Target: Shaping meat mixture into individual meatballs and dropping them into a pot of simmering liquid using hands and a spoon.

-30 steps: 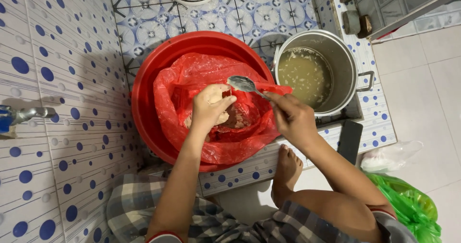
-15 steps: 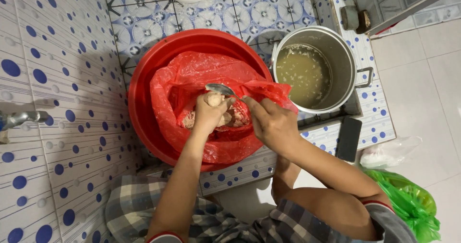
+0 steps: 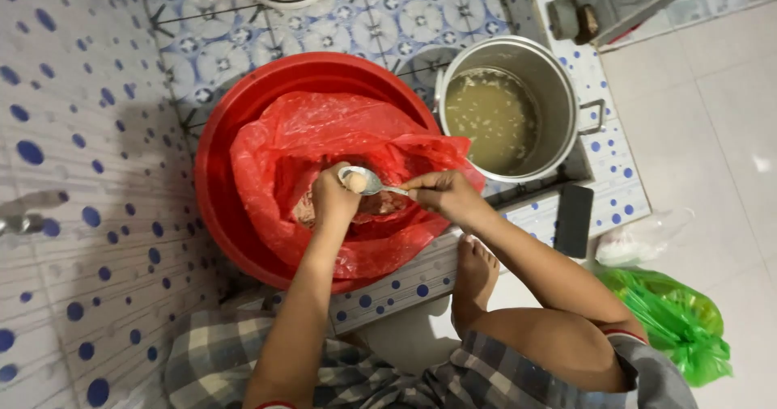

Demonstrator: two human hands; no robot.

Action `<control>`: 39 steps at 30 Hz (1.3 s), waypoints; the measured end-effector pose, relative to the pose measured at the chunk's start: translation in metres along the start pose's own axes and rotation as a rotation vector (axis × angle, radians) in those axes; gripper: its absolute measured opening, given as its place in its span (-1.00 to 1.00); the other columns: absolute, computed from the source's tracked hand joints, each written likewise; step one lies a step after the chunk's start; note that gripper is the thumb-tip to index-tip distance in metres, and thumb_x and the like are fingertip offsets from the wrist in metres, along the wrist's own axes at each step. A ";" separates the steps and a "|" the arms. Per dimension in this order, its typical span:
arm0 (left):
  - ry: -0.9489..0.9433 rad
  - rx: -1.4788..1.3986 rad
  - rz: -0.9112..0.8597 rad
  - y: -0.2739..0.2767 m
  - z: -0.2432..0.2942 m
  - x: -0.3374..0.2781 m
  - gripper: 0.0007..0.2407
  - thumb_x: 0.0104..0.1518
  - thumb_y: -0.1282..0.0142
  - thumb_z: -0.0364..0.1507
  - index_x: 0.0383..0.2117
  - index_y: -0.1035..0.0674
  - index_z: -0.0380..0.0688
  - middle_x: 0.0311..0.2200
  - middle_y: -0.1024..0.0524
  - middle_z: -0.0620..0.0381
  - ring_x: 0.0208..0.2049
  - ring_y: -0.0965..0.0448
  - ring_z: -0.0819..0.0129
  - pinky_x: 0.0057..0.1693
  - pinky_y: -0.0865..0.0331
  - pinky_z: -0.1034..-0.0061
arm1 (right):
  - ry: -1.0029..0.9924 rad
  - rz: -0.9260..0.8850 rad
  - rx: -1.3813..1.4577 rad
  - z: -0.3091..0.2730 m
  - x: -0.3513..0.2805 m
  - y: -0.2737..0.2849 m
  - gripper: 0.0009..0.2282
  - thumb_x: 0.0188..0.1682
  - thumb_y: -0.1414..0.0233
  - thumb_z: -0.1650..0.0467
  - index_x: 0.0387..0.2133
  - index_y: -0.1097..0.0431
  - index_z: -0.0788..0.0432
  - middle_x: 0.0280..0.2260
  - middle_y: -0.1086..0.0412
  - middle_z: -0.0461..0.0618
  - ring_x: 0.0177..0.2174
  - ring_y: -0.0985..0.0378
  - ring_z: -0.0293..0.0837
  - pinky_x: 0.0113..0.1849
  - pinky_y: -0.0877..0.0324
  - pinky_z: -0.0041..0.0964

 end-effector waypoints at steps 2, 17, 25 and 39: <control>0.014 -0.036 -0.014 -0.007 -0.010 0.007 -0.86 0.02 -0.21 -0.51 -0.31 -0.71 -0.12 -0.44 -0.66 -0.08 -0.25 -0.67 -0.14 -0.09 -0.55 0.09 | -0.073 -0.008 0.172 -0.004 0.000 0.017 -0.81 -0.09 -0.13 0.42 -0.24 -0.60 0.20 -0.67 -0.39 -0.07 -0.62 -0.39 -0.33 -0.59 -0.10 -0.62; 0.159 -0.372 -0.017 -0.007 -0.023 0.019 -0.87 0.02 -0.28 -0.54 -0.62 -0.55 -0.24 -0.76 -0.45 0.01 -0.73 -0.44 0.34 -0.69 -0.34 0.30 | -0.299 0.571 -0.769 0.221 0.127 0.173 -0.82 -0.02 -0.11 0.33 -0.20 -0.62 -0.20 -0.41 -0.58 0.06 -0.29 -0.67 0.15 -0.28 -0.55 0.06; 0.067 -0.329 0.027 0.002 -0.013 0.011 -0.83 -0.03 -0.34 -0.52 -0.67 -0.55 -0.19 -0.78 -0.43 0.11 -0.64 -0.39 0.46 -0.48 -0.33 0.44 | -0.262 0.309 -1.080 0.206 0.121 0.156 -0.74 0.00 -0.07 0.49 -0.11 -0.61 -0.05 -0.29 -0.61 0.14 -0.24 -0.67 0.19 -0.21 -0.57 0.10; 0.067 -0.346 0.020 0.014 0.006 0.001 -0.77 -0.08 -0.35 -0.52 -0.77 -0.49 -0.12 -0.81 -0.38 0.21 -0.69 -0.35 0.46 -0.45 -0.26 0.53 | -0.203 0.319 -1.163 0.189 0.120 0.160 -0.71 0.00 -0.03 0.51 -0.11 -0.60 -0.07 -0.28 -0.58 0.18 -0.26 -0.68 0.18 -0.20 -0.57 0.05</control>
Point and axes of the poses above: each hand's wrist, its own x-axis towards the middle knuckle, its own y-axis out of the back of the hand, z = x × y, the point moved 1 cm from there along x, towards the middle knuckle
